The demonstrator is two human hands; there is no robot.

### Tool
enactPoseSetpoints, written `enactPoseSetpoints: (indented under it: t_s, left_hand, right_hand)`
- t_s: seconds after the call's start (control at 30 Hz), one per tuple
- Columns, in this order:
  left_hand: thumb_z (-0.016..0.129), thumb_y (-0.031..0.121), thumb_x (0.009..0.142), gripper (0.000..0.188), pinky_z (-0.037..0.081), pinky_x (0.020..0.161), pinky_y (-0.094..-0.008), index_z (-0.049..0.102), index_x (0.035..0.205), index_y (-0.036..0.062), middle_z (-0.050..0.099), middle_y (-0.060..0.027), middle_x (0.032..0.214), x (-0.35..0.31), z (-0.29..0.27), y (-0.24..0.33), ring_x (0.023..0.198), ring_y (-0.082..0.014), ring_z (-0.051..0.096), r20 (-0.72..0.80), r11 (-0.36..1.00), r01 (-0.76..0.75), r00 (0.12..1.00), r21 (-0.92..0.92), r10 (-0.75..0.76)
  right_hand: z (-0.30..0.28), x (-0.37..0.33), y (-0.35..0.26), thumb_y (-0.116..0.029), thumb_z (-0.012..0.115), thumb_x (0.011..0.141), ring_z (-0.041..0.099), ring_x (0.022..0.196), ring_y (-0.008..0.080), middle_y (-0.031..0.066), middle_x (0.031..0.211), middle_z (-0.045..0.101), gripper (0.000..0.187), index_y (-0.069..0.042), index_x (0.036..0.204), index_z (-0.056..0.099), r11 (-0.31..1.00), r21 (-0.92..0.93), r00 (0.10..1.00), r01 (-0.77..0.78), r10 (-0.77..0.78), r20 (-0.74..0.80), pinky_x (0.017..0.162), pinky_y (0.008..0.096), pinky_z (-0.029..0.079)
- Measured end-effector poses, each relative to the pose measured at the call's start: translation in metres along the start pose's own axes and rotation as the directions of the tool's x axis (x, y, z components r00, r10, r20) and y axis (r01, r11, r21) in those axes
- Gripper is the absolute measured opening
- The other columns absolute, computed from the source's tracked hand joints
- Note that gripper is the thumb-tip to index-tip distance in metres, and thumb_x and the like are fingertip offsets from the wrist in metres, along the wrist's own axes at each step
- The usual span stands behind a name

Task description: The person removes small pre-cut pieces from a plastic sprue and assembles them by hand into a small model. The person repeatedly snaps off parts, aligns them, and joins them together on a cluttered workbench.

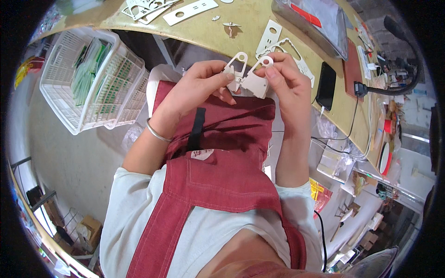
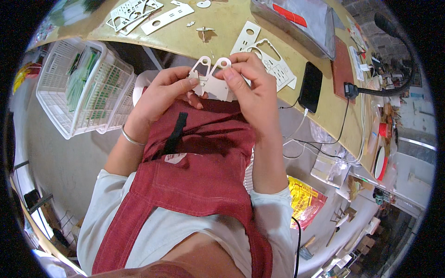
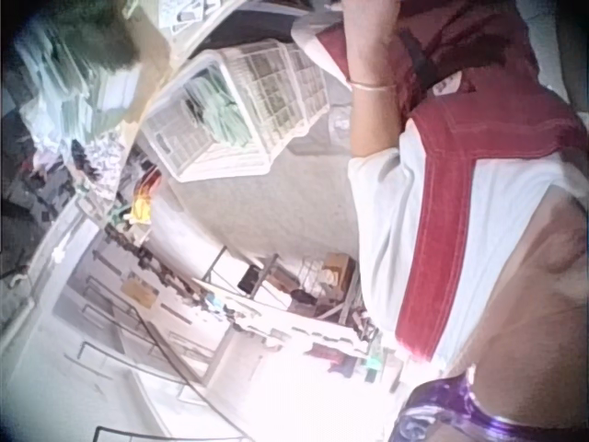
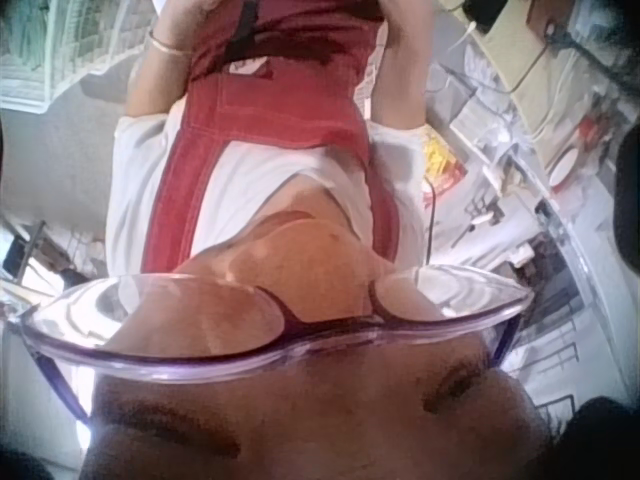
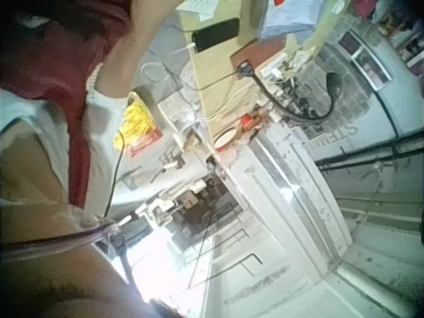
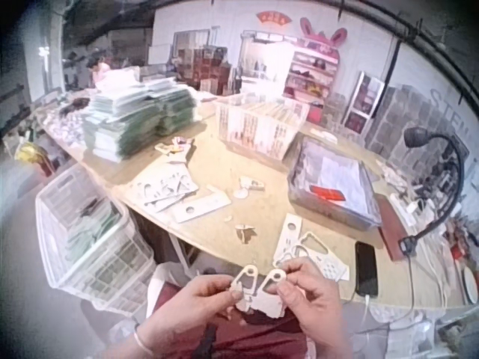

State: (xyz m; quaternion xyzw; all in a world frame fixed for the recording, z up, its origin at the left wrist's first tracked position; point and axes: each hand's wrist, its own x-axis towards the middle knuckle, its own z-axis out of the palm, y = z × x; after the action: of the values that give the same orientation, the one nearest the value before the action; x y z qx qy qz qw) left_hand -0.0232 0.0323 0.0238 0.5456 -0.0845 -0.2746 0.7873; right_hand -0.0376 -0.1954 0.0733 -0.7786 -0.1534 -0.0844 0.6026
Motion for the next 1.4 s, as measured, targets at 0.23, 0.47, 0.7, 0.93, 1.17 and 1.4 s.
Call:
enactPoseSetpoints:
  t_s: [0.23,0.47,0.7,0.93,1.17,1.4]
  left_hand:
    - [0.064,0.015,0.103,0.027,0.062,0.074,-0.0313,0.067,0.123,-0.0024,0.077,-0.0149,0.100,-0.002,-0.002,-0.007,0.072,-0.0199,0.074,0.040,0.968,0.156,0.988,-0.197,-0.151]
    - [0.068,0.019,0.102,0.026,0.053,0.064,-0.0200,0.070,0.119,0.0004,0.078,-0.0079,0.097,-0.004,0.000,-0.017,0.075,-0.0133,0.075,-0.056,0.979,0.083,0.994,-0.187,-0.095]
    - [0.065,0.014,0.103,0.021,0.060,0.064,-0.0275,0.070,0.114,-0.0036,0.075,-0.0092,0.093,-0.002,-0.003,-0.025,0.074,-0.0153,0.073,-0.141,0.975,0.053,0.986,-0.218,-0.085]
    - [0.065,0.020,0.102,0.023,0.057,0.065,-0.0255,0.074,0.106,-0.0009,0.074,-0.0072,0.085,-0.007,0.003,-0.020,0.066,-0.0124,0.069,-0.143,0.986,0.068,0.986,-0.149,-0.090]
    - [0.065,0.019,0.100,0.022,0.053,0.063,-0.0249,0.074,0.101,-0.0010,0.074,-0.0063,0.081,-0.010,0.003,-0.019,0.062,-0.0127,0.068,-0.133,0.987,0.100,0.984,-0.128,-0.117]
    - [0.065,0.019,0.099,0.023,0.053,0.062,-0.0243,0.074,0.101,-0.0020,0.073,-0.0058,0.082,-0.012,-0.001,-0.027,0.061,-0.0128,0.067,-0.063,0.980,0.138,0.987,-0.143,-0.148]
  right_hand:
    - [0.012,-0.020,0.034,-0.025,0.071,0.104,0.067,0.080,0.0090,0.0028,0.092,0.076,0.027,0.001,0.103,0.079,0.803,0.449,0.912,-0.392,0.404,0.073,0.076,0.0254,0.054]
    - [0.035,-0.038,0.043,-0.020,0.071,0.105,0.067,0.083,0.0091,0.0045,0.094,0.076,0.024,0.003,0.104,0.078,0.812,0.472,0.903,-0.342,0.423,-0.075,0.077,0.0254,0.054]
    - [0.042,-0.039,0.036,-0.017,0.069,0.105,0.066,0.081,0.0083,0.0039,0.092,0.076,0.023,0.004,0.105,0.078,0.879,0.391,0.931,-0.275,0.345,-0.122,0.075,0.0239,0.053]
    - [0.036,-0.036,0.038,-0.014,0.069,0.104,0.067,0.079,0.0097,0.0070,0.095,0.077,0.020,0.004,0.106,0.077,0.830,0.467,0.907,-0.306,0.402,-0.121,0.072,0.0247,0.054]
    - [0.036,-0.027,0.040,-0.005,0.072,0.100,0.073,0.079,0.0137,0.0114,0.092,0.077,0.022,0.003,0.118,0.065,0.688,0.685,0.862,-0.239,0.475,-0.176,0.072,0.0247,0.058]
    - [0.032,-0.037,0.029,-0.006,0.074,0.098,0.072,0.065,0.0159,0.0126,0.088,0.076,0.021,-0.001,0.110,0.059,0.649,0.674,0.862,-0.354,0.506,-0.034,0.056,0.0264,0.058]
